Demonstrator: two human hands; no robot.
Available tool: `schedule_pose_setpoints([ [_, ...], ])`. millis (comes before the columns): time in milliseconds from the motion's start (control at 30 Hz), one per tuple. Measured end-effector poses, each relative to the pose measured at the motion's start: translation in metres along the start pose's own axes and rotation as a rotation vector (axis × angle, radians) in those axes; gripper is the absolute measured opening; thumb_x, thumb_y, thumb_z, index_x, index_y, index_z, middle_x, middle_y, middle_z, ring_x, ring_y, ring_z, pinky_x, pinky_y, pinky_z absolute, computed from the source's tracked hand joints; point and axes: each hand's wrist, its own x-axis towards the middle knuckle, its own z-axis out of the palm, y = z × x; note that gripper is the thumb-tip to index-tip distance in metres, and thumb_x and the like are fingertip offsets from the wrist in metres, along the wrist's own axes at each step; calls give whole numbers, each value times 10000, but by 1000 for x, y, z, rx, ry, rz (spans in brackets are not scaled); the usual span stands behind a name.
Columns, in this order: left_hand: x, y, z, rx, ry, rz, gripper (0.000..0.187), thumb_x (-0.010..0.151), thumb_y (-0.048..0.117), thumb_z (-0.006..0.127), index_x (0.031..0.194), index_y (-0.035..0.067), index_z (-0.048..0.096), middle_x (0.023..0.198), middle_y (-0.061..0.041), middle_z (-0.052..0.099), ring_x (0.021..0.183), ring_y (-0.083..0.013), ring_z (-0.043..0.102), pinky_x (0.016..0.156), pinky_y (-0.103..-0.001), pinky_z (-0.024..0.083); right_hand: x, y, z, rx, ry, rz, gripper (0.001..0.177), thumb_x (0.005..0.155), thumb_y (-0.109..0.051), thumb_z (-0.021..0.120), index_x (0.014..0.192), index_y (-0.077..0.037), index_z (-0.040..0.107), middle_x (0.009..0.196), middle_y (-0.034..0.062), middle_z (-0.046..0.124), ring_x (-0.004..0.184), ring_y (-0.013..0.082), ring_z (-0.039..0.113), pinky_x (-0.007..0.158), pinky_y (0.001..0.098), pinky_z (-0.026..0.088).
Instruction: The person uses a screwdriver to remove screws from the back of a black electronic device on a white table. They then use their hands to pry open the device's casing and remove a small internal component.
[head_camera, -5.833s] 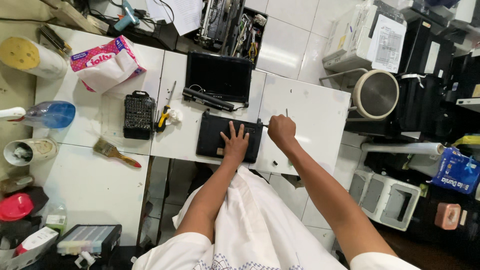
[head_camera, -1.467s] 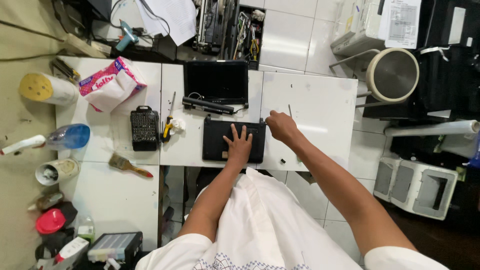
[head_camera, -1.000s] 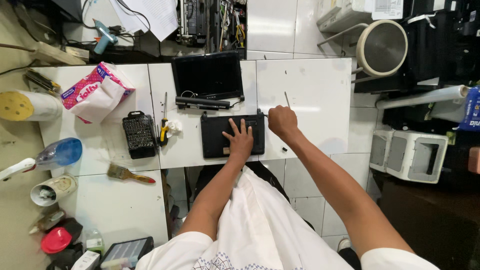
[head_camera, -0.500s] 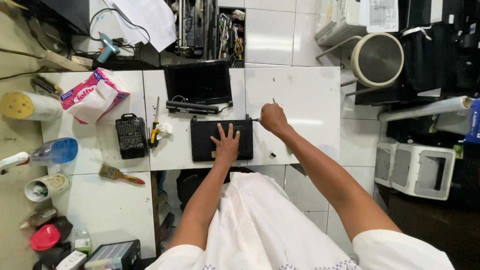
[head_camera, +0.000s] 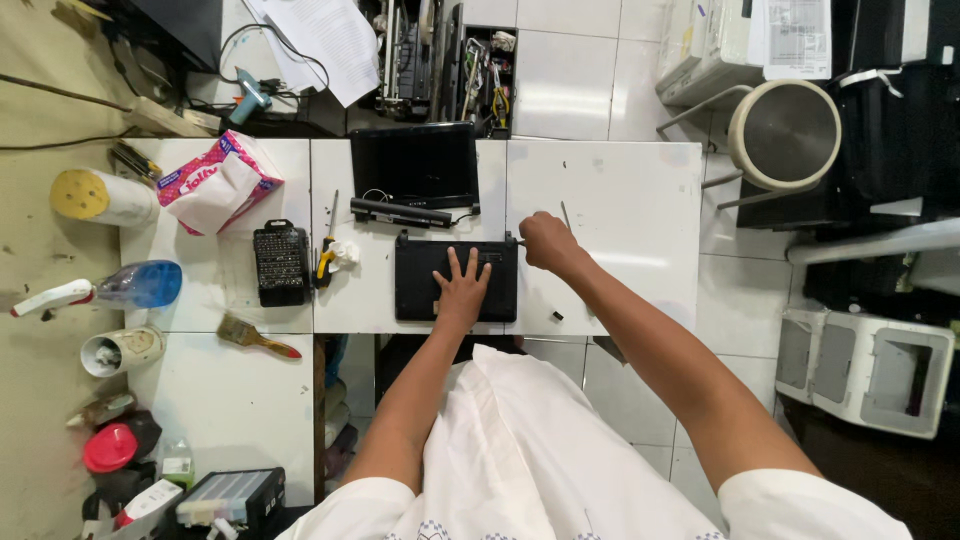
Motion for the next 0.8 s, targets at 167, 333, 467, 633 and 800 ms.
schedule_pose_setpoints([
  [167,1,-1,-8,-24,-20,-1,1095,700,-80,899,1670,139,442,1810,-255,176,1600,-663,93,1096,-901,347,3,15,11,157,86,125,82,850,5,726,847,72,774,735,252,716,748,450,776,608,503,638],
  [333,-4,2,-8,-10,3,3,1080,707,-78,908,1663,135,455,1800,-270,192,1593,-667,112,1086,-895,372,-31,14,-16,270,95,157,230,922,-114,766,1020,91,801,933,338,755,909,525,776,708,536,633],
  [467,-5,3,-7,-18,13,1,1055,715,-87,898,1654,138,471,1797,-265,211,1594,-664,125,1086,-892,375,-51,-1,-40,115,23,87,353,834,-98,770,1154,33,700,1115,273,681,1049,520,754,859,572,649],
  [633,-9,3,-11,-27,28,7,1037,719,-100,888,1644,142,488,1794,-264,221,1593,-665,127,1081,-893,376,-19,27,-6,15,46,-3,132,820,27,715,943,38,760,913,183,686,874,463,785,736,500,662],
  [800,-11,4,-18,-38,34,11,1014,728,-96,882,1637,141,499,1788,-258,248,1595,-655,148,1082,-882,388,-37,16,-15,-172,108,-97,180,968,-11,626,855,-22,766,641,89,690,579,264,730,568,363,630],
])
